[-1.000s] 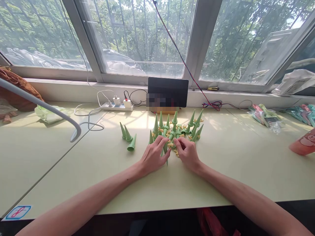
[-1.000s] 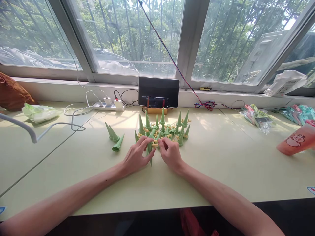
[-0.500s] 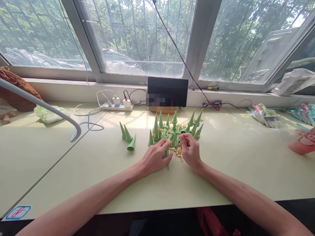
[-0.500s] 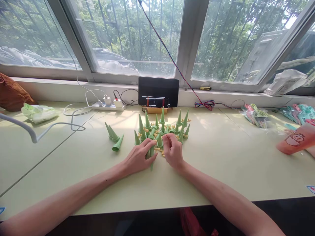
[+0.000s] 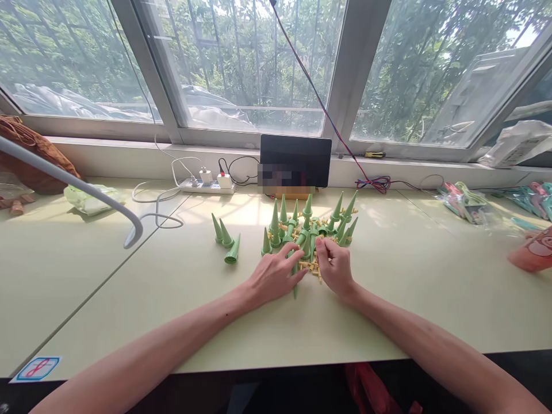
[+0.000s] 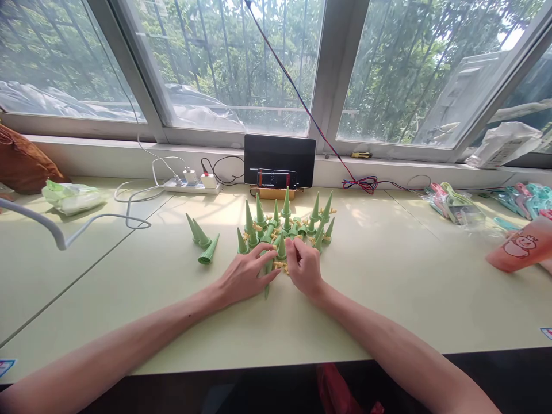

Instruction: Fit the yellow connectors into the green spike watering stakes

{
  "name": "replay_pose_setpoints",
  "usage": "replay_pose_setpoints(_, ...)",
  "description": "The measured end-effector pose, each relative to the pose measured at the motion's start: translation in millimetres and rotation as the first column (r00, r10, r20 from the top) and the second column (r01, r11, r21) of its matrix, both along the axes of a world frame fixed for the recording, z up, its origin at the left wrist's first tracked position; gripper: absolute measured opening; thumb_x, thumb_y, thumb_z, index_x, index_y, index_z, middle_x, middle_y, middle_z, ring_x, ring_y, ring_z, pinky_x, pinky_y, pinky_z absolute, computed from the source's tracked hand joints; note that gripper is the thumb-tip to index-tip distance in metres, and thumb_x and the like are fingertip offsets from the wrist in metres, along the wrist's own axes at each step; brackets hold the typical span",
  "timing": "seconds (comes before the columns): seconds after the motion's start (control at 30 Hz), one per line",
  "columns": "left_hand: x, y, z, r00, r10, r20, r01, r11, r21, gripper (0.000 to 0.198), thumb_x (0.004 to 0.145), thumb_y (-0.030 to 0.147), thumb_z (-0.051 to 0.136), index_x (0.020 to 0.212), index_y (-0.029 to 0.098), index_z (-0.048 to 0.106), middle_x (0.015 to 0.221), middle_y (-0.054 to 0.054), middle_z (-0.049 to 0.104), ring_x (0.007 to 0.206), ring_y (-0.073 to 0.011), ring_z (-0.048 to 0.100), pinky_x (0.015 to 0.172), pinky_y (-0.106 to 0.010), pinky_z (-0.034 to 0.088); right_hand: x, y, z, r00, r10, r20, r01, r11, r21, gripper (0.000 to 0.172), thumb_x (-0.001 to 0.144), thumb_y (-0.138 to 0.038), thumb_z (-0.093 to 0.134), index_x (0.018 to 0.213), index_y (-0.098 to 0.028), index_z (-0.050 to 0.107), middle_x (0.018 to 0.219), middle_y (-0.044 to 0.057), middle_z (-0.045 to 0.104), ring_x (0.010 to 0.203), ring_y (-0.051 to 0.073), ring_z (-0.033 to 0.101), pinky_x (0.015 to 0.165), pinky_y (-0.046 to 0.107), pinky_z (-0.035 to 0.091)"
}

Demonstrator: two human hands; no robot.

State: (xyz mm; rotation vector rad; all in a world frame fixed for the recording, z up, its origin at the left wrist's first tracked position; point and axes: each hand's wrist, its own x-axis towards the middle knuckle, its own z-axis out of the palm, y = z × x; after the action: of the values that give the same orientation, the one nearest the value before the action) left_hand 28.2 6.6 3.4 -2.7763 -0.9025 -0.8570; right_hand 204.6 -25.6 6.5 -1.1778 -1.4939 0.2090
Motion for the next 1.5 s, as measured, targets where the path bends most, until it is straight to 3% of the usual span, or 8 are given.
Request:
replay_pose_setpoints(0.27,-6.2,5.2,8.9,0.95,-0.203,0.236,0.131,0.949,0.288,0.011,0.095,0.025,0.056,0.09,0.017,0.062,0.085,-0.004,0.071,0.058,-0.0087,0.061,0.044,-0.021,0.038,-0.6,0.0,-8.4,0.996,0.08,0.024,-0.079,0.996,-0.041,0.039,0.104,-0.032,0.034,0.065,-0.023,0.031,0.052,-0.006,0.036,0.043,0.01,0.032,0.045,0.024,0.027)
replay_pose_setpoints(0.43,-19.8,18.1,19.2,0.887,-0.364,0.283,0.206,0.862,0.462,0.026,0.092,0.015,0.054,0.066,0.018,0.052,0.053,0.003,0.057,0.042,-0.0069,0.045,0.042,-0.023,0.032,3.0,1.4,-9.6,0.993,0.091,0.076,-0.092,0.996,0.014,0.04,0.102,-0.03,0.036,0.064,-0.024,0.024,0.051,-0.007,0.027,0.043,0.009,0.025,0.043,0.024,0.023)
replay_pose_setpoints(0.6,-46.2,36.8,32.5,0.887,-0.325,0.327,0.094,0.822,0.562,0.021,0.09,0.011,0.05,0.071,0.019,0.054,0.054,0.002,0.056,0.045,-0.0084,0.049,0.044,-0.022,0.034,8.3,4.7,-4.4,0.994,0.006,0.105,-0.018,0.993,0.114,0.042,0.099,-0.027,0.041,0.064,-0.023,0.017,0.051,-0.008,0.019,0.044,0.008,0.019,0.043,0.025,0.019)
replay_pose_setpoints(0.7,-67.8,46.8,41.5,0.886,-0.184,0.426,-0.124,0.791,0.599,0.012,0.084,0.007,0.056,0.081,0.018,0.058,0.062,0.002,0.059,0.049,-0.0085,0.051,0.045,-0.02,0.035,9.8,5.4,-2.1,0.994,-0.027,0.107,0.013,0.991,0.129,0.042,0.096,-0.024,0.042,0.063,-0.023,0.017,0.051,-0.008,0.02,0.045,0.008,0.019,0.042,0.024,0.019)
replay_pose_setpoints(0.83,-90.0,62.0,46.4,0.697,0.189,0.691,-0.521,0.796,0.308,0.001,0.087,0.018,0.058,0.087,0.018,0.058,0.073,0.0,0.058,0.05,-0.0088,0.044,0.048,-0.022,0.036,11.2,5.1,0.1,0.994,-0.043,0.104,0.031,0.993,0.117,0.042,0.093,-0.023,0.043,0.061,-0.023,0.017,0.05,-0.007,0.021,0.044,0.008,0.021,0.041,0.023,0.02)
replay_pose_setpoints(0.9,-97.0,70.0,45.8,0.612,0.332,0.718,-0.583,0.803,0.126,0.009,0.087,0.024,0.06,0.092,0.017,0.058,0.081,-0.001,0.059,0.049,-0.0077,0.043,0.053,-0.023,0.039,12.7,5.2,1.4,0.993,-0.05,0.103,0.038,0.992,0.121,0.041,0.092,-0.023,0.044,0.06,-0.023,0.018,0.049,-0.007,0.022,0.044,0.008,0.022,0.041,0.023,0.021)
replay_pose_setpoints(1.3,-113.4,88.0,36.6,0.57,0.529,0.629,-0.547,0.815,-0.19,0.027,0.088,0.042,0.061,0.08,0.017,0.063,0.079,-0.003,0.067,0.049,-0.0099,0.049,0.062,-0.026,0.042,23.3,9.4,6.3,0.99,-0.13,-0.063,0.133,0.99,0.047,0.027,0.091,-0.035,0.057,0.073,-0.023,0.04,0.051,-0.008,0.04,0.042,0.009,0.037,0.042,0.022,0.032)
replay_pose_setpoints(1.5,-115.5,88.9,35.8,0.578,0.624,0.527,-0.466,0.782,-0.414,0.036,0.087,0.047,0.057,0.067,0.018,0.06,0.067,-0.001,0.065,0.048,-0.0119,0.053,0.061,-0.026,0.041,31.1,13.0,12.3,0.992,-0.088,0.089,0.089,0.996,-0.009,0.018,0.093,-0.035,0.055,0.083,-0.022,0.048,0.048,-0.01,0.039,0.041,0.01,0.034,0.046,0.022,0.032)
